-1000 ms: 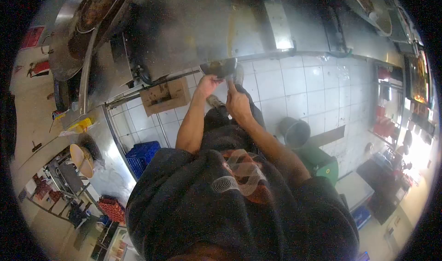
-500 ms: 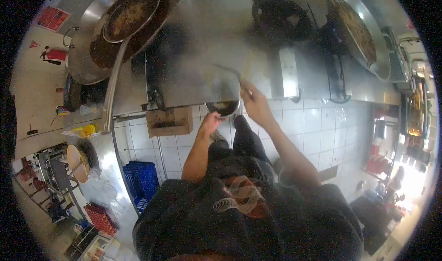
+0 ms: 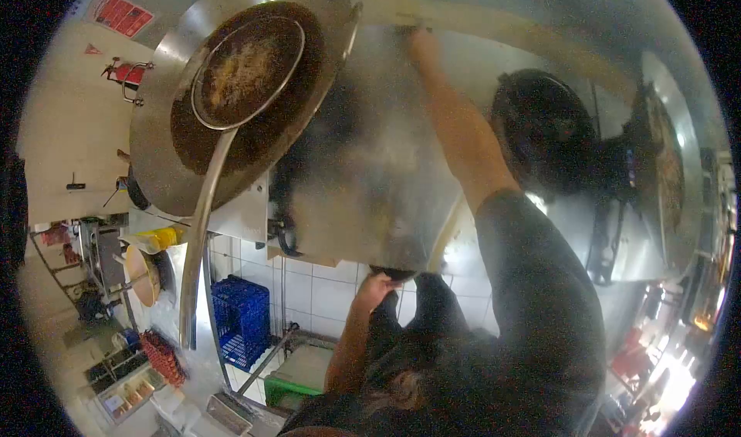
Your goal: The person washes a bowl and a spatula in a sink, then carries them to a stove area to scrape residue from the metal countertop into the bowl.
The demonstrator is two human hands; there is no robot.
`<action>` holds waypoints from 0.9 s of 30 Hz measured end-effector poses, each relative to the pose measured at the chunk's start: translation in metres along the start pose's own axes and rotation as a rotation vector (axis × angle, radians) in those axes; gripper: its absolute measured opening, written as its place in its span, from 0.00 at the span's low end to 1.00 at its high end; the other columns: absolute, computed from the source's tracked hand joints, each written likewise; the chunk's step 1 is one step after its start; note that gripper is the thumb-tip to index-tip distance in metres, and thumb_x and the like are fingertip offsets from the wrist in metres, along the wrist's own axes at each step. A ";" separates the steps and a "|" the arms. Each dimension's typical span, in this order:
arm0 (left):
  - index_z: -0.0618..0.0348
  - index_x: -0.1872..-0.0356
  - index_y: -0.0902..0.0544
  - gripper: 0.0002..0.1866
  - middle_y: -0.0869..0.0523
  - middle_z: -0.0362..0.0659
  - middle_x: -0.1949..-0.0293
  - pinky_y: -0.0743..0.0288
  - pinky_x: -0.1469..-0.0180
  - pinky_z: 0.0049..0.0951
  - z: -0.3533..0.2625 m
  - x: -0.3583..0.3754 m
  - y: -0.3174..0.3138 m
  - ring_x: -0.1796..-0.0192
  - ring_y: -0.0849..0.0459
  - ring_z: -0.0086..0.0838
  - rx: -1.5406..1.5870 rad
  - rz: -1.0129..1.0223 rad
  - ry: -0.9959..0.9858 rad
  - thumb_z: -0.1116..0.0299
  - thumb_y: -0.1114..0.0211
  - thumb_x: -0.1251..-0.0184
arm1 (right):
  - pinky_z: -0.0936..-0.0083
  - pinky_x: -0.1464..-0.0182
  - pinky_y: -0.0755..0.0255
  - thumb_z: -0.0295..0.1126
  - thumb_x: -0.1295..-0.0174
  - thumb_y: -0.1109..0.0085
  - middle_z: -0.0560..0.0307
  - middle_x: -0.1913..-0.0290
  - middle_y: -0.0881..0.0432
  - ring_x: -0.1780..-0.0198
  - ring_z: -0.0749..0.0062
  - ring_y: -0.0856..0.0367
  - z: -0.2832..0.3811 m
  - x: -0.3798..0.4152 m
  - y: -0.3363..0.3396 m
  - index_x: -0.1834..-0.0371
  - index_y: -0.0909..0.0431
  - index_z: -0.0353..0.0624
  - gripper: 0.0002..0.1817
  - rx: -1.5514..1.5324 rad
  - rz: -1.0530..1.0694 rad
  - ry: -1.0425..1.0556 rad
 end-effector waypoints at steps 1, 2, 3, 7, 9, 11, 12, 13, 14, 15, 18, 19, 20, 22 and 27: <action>0.77 0.59 0.26 0.10 0.21 0.54 0.54 0.22 0.48 0.43 0.022 -0.012 0.002 0.53 0.19 0.45 0.572 -0.043 0.076 0.81 0.51 0.39 | 0.53 0.60 0.29 0.35 0.41 0.52 0.33 0.68 0.21 0.63 0.41 0.21 -0.006 -0.015 -0.014 0.55 0.28 0.31 0.17 0.042 -0.013 0.019; 0.78 0.59 0.26 0.10 0.21 0.54 0.54 0.22 0.48 0.42 0.013 -0.016 0.000 0.54 0.19 0.45 0.593 -0.077 0.078 0.81 0.50 0.39 | 0.54 0.61 0.28 0.35 0.42 0.51 0.34 0.68 0.21 0.63 0.41 0.21 -0.012 -0.026 -0.027 0.55 0.28 0.32 0.18 0.087 -0.026 0.036; 0.78 0.59 0.26 0.10 0.21 0.55 0.54 0.22 0.48 0.41 0.007 -0.017 -0.003 0.54 0.19 0.45 0.614 -0.109 0.087 0.81 0.50 0.39 | 0.54 0.61 0.28 0.35 0.43 0.50 0.34 0.68 0.20 0.63 0.41 0.21 -0.019 -0.031 -0.039 0.55 0.29 0.32 0.18 0.137 -0.037 0.048; 0.77 0.55 0.27 0.13 0.22 0.57 0.52 0.23 0.48 0.41 -0.037 -0.001 -0.013 0.53 0.20 0.48 -0.455 0.029 -0.019 0.81 0.52 0.40 | 0.55 0.64 0.26 0.34 0.46 0.48 0.36 0.66 0.19 0.65 0.43 0.20 -0.032 -0.018 -0.056 0.53 0.28 0.34 0.19 0.110 0.060 0.010; 0.77 0.54 0.28 0.14 0.22 0.57 0.52 0.24 0.46 0.42 -0.049 -0.003 -0.013 0.52 0.20 0.48 -0.665 0.057 -0.039 0.81 0.54 0.40 | 0.56 0.65 0.25 0.34 0.47 0.47 0.38 0.65 0.19 0.66 0.45 0.19 -0.031 -0.012 -0.056 0.53 0.28 0.35 0.19 0.129 0.104 -0.087; 0.78 0.56 0.28 0.14 0.22 0.57 0.52 0.25 0.45 0.45 -0.045 -0.002 -0.014 0.52 0.21 0.48 -0.373 0.030 -0.043 0.80 0.54 0.40 | 0.56 0.65 0.25 0.33 0.48 0.47 0.41 0.66 0.19 0.66 0.47 0.19 -0.037 -0.005 -0.061 0.53 0.28 0.36 0.19 0.000 0.083 0.025; 0.78 0.56 0.28 0.13 0.22 0.57 0.53 0.26 0.45 0.46 -0.036 -0.001 -0.013 0.52 0.21 0.48 -0.236 0.029 -0.066 0.80 0.53 0.40 | 0.56 0.64 0.25 0.33 0.48 0.47 0.41 0.67 0.19 0.67 0.48 0.19 -0.042 0.004 -0.064 0.53 0.28 0.36 0.19 0.033 0.098 0.071; 0.78 0.56 0.28 0.13 0.23 0.57 0.53 0.25 0.45 0.48 -0.011 -0.015 -0.008 0.51 0.21 0.48 0.199 0.021 -0.020 0.79 0.53 0.41 | 0.56 0.64 0.25 0.33 0.48 0.47 0.42 0.67 0.19 0.67 0.48 0.19 -0.043 0.015 -0.063 0.54 0.27 0.36 0.19 0.065 0.112 0.119; 0.77 0.56 0.28 0.13 0.23 0.56 0.53 0.25 0.46 0.49 0.015 -0.027 -0.002 0.51 0.22 0.48 0.635 -0.005 0.018 0.79 0.53 0.41 | 0.55 0.64 0.25 0.33 0.48 0.48 0.42 0.68 0.19 0.67 0.47 0.19 -0.037 0.021 -0.055 0.54 0.27 0.36 0.18 0.194 0.144 0.167; 0.76 0.59 0.27 0.12 0.23 0.56 0.52 0.25 0.46 0.49 -0.001 -0.020 -0.008 0.51 0.21 0.48 0.714 -0.048 0.015 0.79 0.53 0.41 | 0.54 0.64 0.25 0.33 0.47 0.49 0.41 0.68 0.19 0.68 0.46 0.19 -0.034 0.035 -0.047 0.55 0.26 0.37 0.17 0.219 0.138 0.182; 0.74 0.63 0.26 0.09 0.21 0.55 0.56 0.24 0.47 0.49 0.007 -0.021 -0.001 0.53 0.20 0.46 0.450 0.024 -0.100 0.79 0.51 0.42 | 0.52 0.63 0.26 0.32 0.45 0.52 0.38 0.69 0.20 0.68 0.43 0.20 -0.016 0.099 -0.016 0.56 0.25 0.37 0.16 0.086 0.035 0.171; 0.73 0.65 0.26 0.07 0.21 0.53 0.60 0.24 0.48 0.48 0.020 -0.028 0.003 0.56 0.20 0.45 0.600 0.031 -0.008 0.79 0.50 0.42 | 0.52 0.63 0.26 0.32 0.44 0.53 0.36 0.69 0.20 0.67 0.42 0.20 -0.002 0.127 -0.001 0.55 0.25 0.37 0.16 0.071 0.025 0.137; 0.72 0.68 0.26 0.06 0.21 0.51 0.64 0.23 0.48 0.48 0.033 -0.035 0.007 0.58 0.19 0.45 0.752 0.024 0.084 0.79 0.50 0.42 | 0.52 0.63 0.26 0.32 0.43 0.54 0.34 0.68 0.21 0.67 0.41 0.21 0.013 0.160 0.014 0.55 0.25 0.38 0.16 0.058 0.018 0.097; 0.65 0.76 0.28 0.04 0.25 0.46 0.72 0.22 0.49 0.50 0.018 -0.032 0.002 0.64 0.19 0.40 0.709 0.013 0.072 0.78 0.49 0.43 | 0.52 0.64 0.26 0.32 0.42 0.55 0.33 0.69 0.21 0.66 0.40 0.21 0.028 0.205 0.028 0.52 0.26 0.38 0.17 0.098 0.056 0.038; 0.63 0.78 0.29 0.03 0.27 0.43 0.77 0.22 0.51 0.52 0.002 -0.023 0.006 0.66 0.18 0.42 0.686 0.061 0.080 0.80 0.48 0.47 | 0.52 0.67 0.27 0.33 0.39 0.56 0.33 0.73 0.21 0.71 0.40 0.21 0.072 0.326 0.077 0.41 0.31 0.39 0.22 0.125 0.175 -0.066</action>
Point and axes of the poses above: each hand's wrist, its own x-axis away from the middle knuckle, its own y-axis out of the back of the hand, z = x × y, the point moved 3 cm from there along -x, towards the middle knuckle
